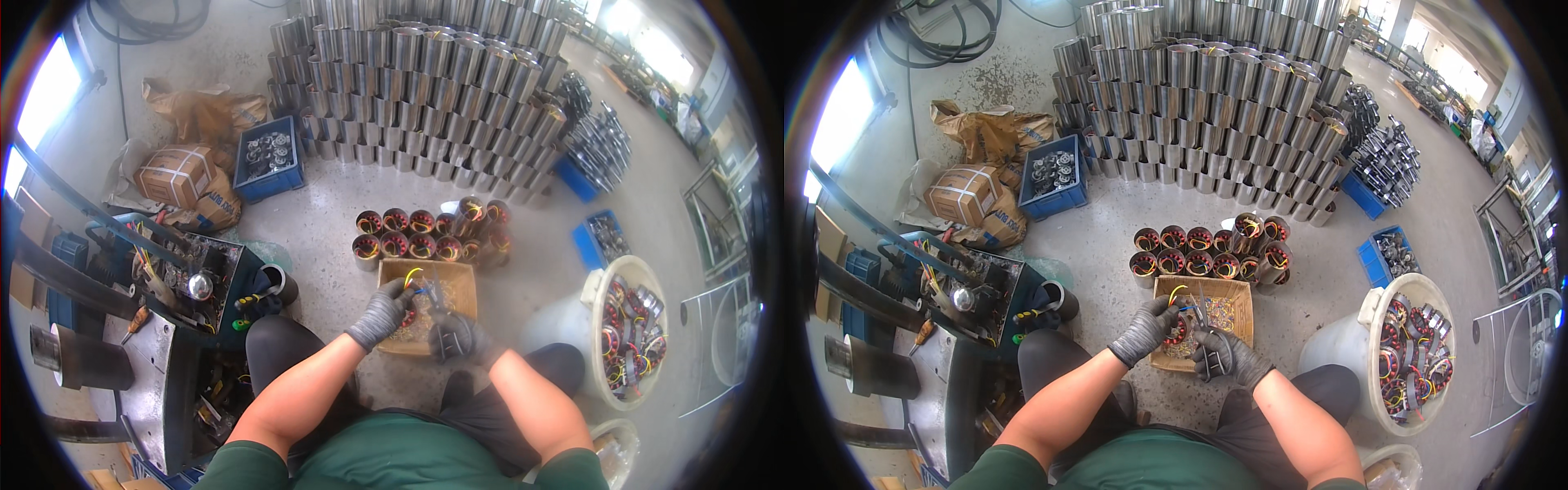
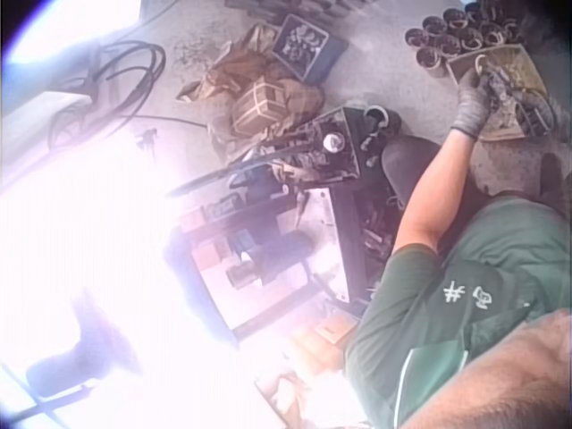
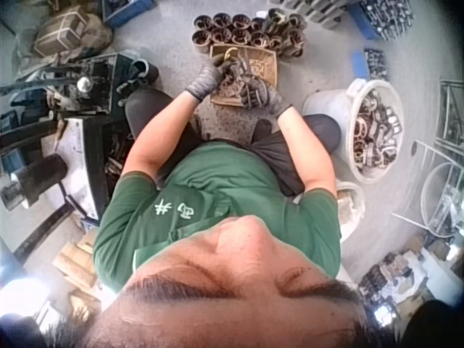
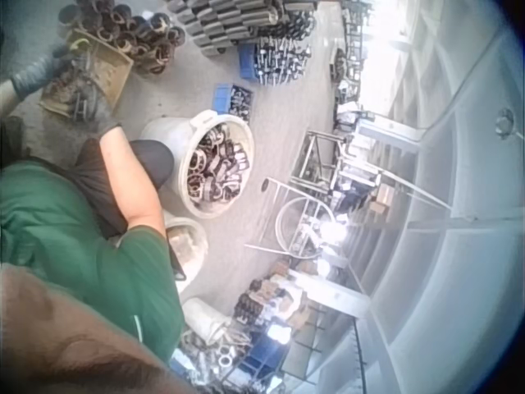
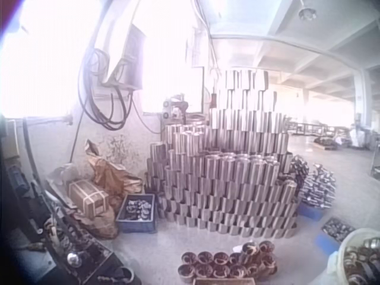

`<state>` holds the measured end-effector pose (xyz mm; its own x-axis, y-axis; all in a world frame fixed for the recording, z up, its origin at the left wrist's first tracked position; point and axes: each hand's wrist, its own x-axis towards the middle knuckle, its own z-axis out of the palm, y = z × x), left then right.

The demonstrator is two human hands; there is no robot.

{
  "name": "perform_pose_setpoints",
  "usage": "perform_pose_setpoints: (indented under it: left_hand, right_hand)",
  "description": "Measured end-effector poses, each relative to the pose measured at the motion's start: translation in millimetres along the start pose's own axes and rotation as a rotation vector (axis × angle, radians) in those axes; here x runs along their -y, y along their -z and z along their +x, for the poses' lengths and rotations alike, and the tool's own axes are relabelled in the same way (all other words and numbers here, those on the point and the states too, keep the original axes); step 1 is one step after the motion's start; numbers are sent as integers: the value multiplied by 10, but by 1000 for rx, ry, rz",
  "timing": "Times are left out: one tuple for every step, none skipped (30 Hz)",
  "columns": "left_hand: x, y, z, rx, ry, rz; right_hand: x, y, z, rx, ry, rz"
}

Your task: The person places a metal casing into a hydraulic press, inserts an internal motor component with wiring, and operates the press to secure the parts together. The person then removes the assembled unit, uses a thin tool to arrange the wires, and places the unit into a container with other completed motors.

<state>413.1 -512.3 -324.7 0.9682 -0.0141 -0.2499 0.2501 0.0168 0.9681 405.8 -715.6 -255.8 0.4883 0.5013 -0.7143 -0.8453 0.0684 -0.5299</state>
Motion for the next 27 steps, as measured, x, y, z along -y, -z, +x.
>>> perform_pose_setpoints:
  left_hand:
    - [-20,-22,-4,-3,1,-16]
    - [-39,-35,-10,-7,2,-31]
    - [-55,-35,-27,-7,2,-31]
    - [-240,-79,-93,46,61,-51]
    - [-350,-82,-143,87,120,-68]
    - [-296,-80,-121,88,119,-67]
    - [-253,-67,-101,88,78,-55]
    - [-212,-53,-88,90,36,-43]
    - [-170,-26,-81,87,36,-42]
    - [-212,-12,-91,103,104,-52]
    - [-235,-6,-95,120,172,-62]
    - [-222,-11,-86,121,172,-62]
    - [-198,-7,-80,110,150,-52]
    - [-176,-2,-74,99,128,-43]
    - [-153,6,-69,99,128,-42]
    - [-128,9,-58,97,120,-32]
    - [-103,9,-46,96,112,-23]
    - [-70,7,-31,98,112,-23]
    - [-52,19,-26,88,90,-17]
    - [-33,32,-25,77,67,-11]
    - [-15,49,-21,74,68,-9]
    - [-40,44,-21,67,90,-6]
    - [-56,39,-22,60,113,-3]
    - [-38,33,-16,61,113,-4]
    - [-24,32,-4,56,74,36]
    - [-8,34,4,51,34,76]
    - [7,42,8,50,33,76]
  right_hand:
    - [-5,25,3,-2,2,1]
    - [-19,77,26,51,-1,-31]
    - [-38,130,59,104,-3,-62]
    - [-71,221,98,95,-1,-57]
    - [-107,280,163,71,9,-112]
    - [-129,324,202,47,19,-166]
    - [-128,325,218,51,19,-167]
    - [-126,324,230,71,2,-146]
    - [-124,315,236,90,-14,-126]
    - [-123,305,241,90,-14,-125]
    - [-122,284,245,69,-28,-77]
    - [-118,274,246,48,-41,-29]
    - [-109,269,242,49,-41,-29]
    - [-98,271,236,57,-72,-11]
    - [-94,276,231,65,-102,7]
    - [-96,287,225,64,-101,8]
    - [-99,299,220,69,-74,-20]
    - [-103,305,215,73,-46,-48]
    - [-89,257,194,76,-48,-48]
    - [-56,177,146,48,-44,-52]
    - [-38,127,120,20,-39,-56]
    - [-37,128,105,18,-39,-55]
    - [-37,135,91,32,-41,-58]
    - [-37,143,82,45,-44,-60]
    - [-33,146,78,46,-43,-61]
    - [-29,150,74,55,-48,-69]
    - [-24,149,72,64,-54,-78]
